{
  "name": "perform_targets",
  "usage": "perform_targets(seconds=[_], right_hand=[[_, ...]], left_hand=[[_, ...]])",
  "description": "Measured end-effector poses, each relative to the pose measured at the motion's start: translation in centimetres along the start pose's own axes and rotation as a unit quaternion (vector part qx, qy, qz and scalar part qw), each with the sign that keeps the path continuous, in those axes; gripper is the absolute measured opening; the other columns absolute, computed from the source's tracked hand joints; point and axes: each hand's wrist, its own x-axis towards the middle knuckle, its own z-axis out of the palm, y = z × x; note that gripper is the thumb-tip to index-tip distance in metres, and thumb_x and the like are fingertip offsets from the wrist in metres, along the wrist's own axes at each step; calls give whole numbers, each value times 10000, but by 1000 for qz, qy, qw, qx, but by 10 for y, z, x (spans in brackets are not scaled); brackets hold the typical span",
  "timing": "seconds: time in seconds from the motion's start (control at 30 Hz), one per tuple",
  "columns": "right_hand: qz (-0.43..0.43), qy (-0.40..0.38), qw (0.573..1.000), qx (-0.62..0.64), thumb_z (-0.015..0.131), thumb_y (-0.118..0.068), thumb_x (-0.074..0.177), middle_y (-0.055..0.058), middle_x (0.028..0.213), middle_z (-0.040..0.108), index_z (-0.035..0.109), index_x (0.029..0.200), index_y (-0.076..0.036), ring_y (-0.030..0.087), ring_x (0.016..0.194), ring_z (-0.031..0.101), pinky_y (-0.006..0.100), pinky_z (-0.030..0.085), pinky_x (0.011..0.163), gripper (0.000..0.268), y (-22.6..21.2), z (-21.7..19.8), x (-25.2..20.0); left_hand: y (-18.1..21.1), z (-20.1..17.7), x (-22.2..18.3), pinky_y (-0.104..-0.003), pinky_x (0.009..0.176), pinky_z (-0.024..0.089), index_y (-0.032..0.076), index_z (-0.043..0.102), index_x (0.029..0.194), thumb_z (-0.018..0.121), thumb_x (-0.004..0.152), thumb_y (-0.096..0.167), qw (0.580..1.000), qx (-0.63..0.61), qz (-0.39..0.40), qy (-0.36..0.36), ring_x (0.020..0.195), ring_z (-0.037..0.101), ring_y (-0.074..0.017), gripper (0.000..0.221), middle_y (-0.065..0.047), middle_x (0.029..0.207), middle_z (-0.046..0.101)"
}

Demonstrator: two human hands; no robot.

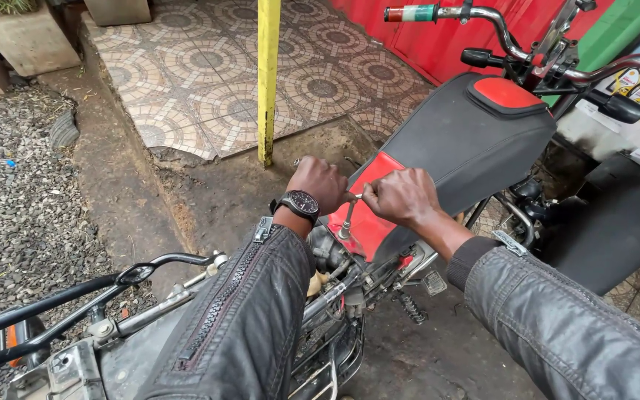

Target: Removing the seat and fuel tank from a motorcycle using a T-handle wrench and manual lifting.

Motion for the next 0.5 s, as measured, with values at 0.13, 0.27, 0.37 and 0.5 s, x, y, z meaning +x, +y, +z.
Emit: perform_targets(seconds=[0.13, 0.27, 0.37, 0.5], right_hand=[[0, 6, 1000, -13, 451, -463, 925, 153, 524, 640, 634, 518, -156, 400, 621, 722, 467, 547, 595, 542, 1, 3, -2], [-7, 13, 1000, -27, 461, -444, 921, 133, 519, 642, 645, 522, -156, 380, 609, 724, 450, 556, 594, 526, 1, 2, -1], [-14, -6, 999, -32, 451, -458, 936, 132, 523, 645, 659, 536, -161, 386, 620, 727, 453, 563, 602, 540, 4, 4, 2], [-16, -26, 999, -32, 436, -480, 929, 137, 548, 662, 686, 565, -160, 387, 649, 736, 463, 566, 621, 545, 12, 8, 17]], left_hand=[[1, 3, 2, -488, 707, 550, 291, 805, 936, 467, 914, 609, 1000, 1, 3, 2, 876, 748, -260, 464, -5, 848, 779], [3, 4, 3, -482, 688, 544, 305, 801, 940, 500, 913, 594, 1000, 14, 0, 2, 865, 742, -246, 419, 16, 832, 769], [4, 6, 5, -470, 688, 548, 289, 801, 917, 491, 918, 616, 1000, 2, -4, 4, 847, 741, -232, 451, 27, 818, 767], [17, 13, 1, -473, 656, 546, 288, 797, 873, 516, 901, 632, 1000, 8, -12, 15, 796, 730, -216, 445, 49, 778, 746]])
